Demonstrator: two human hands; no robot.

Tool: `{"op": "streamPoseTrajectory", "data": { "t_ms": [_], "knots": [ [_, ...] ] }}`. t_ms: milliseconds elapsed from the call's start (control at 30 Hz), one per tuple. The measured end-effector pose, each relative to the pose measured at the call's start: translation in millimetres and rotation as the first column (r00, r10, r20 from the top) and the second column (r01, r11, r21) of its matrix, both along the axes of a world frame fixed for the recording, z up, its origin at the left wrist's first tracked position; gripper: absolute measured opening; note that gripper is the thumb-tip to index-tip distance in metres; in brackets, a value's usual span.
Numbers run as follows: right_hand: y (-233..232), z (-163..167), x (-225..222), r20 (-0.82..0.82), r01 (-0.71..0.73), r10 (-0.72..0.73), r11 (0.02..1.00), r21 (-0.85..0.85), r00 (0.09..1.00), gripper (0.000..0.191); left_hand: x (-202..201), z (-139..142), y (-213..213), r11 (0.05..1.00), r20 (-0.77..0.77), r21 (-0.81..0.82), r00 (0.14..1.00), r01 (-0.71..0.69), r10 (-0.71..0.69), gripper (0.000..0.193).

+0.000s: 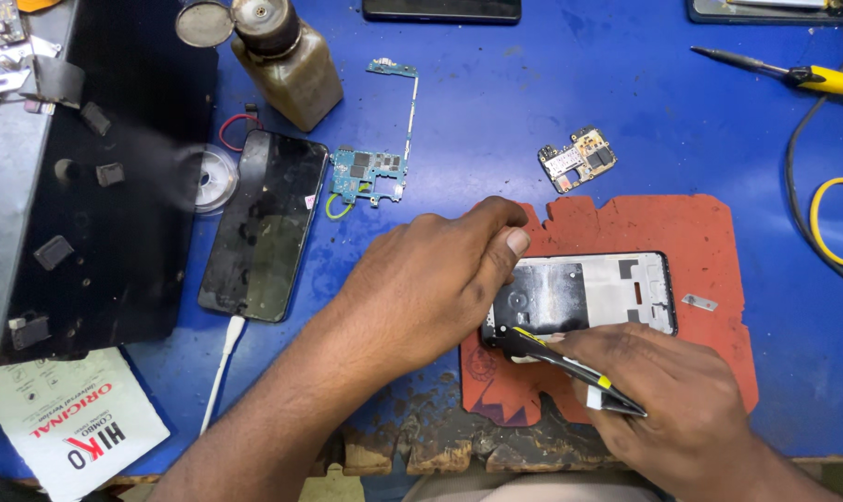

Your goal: The person cleans the inside of a smartphone chassis, then uses tweezers to remove a black adhesive strip. They pick up a new display assembly, align and connect the ribbon cable, and press the display into the chassis. The person then places the motherboard into the chassis and secures it with a metal bracket.

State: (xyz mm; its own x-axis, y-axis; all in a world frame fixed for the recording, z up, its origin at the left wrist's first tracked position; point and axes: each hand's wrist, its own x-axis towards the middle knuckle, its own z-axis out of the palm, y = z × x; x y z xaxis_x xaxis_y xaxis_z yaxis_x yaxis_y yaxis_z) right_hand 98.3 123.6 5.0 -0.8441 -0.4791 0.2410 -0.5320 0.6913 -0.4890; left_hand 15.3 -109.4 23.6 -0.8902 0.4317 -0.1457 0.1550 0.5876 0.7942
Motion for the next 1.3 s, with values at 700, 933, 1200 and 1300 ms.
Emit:
{"op": "streamPoseTrajectory", "data": {
  "t_ms": [700,933,1200,1300],
  "knots": [
    [39.4,3.3,-66.2,0.522,-0.21,0.146,0.976,0.066,0.841,0.038,2.2,-6.0,-1.4,0.999,-0.086,-0.02,0.996,0.025,-0.026,0.038],
    [47.1,11.2,-82.7,0.597,-0.268,0.105,0.944,0.192,0.795,0.048,0.8,-4.6,-1.3,0.998,-0.055,-0.057,0.998,0.029,-0.032,0.038],
    [55.7,18.0,-90.2,0.606,-0.286,0.023,0.895,0.341,0.795,0.046,0.4,-6.0,-0.8,0.999,-0.083,-0.038,0.996,0.024,-0.027,0.038],
    [57.2,21.7,-92.1,0.611,-0.277,-0.016,0.881,0.382,0.792,0.043,0.1,-6.1,-0.2,0.998,-0.047,-0.061,0.999,0.025,-0.028,0.038]
  ]
}}
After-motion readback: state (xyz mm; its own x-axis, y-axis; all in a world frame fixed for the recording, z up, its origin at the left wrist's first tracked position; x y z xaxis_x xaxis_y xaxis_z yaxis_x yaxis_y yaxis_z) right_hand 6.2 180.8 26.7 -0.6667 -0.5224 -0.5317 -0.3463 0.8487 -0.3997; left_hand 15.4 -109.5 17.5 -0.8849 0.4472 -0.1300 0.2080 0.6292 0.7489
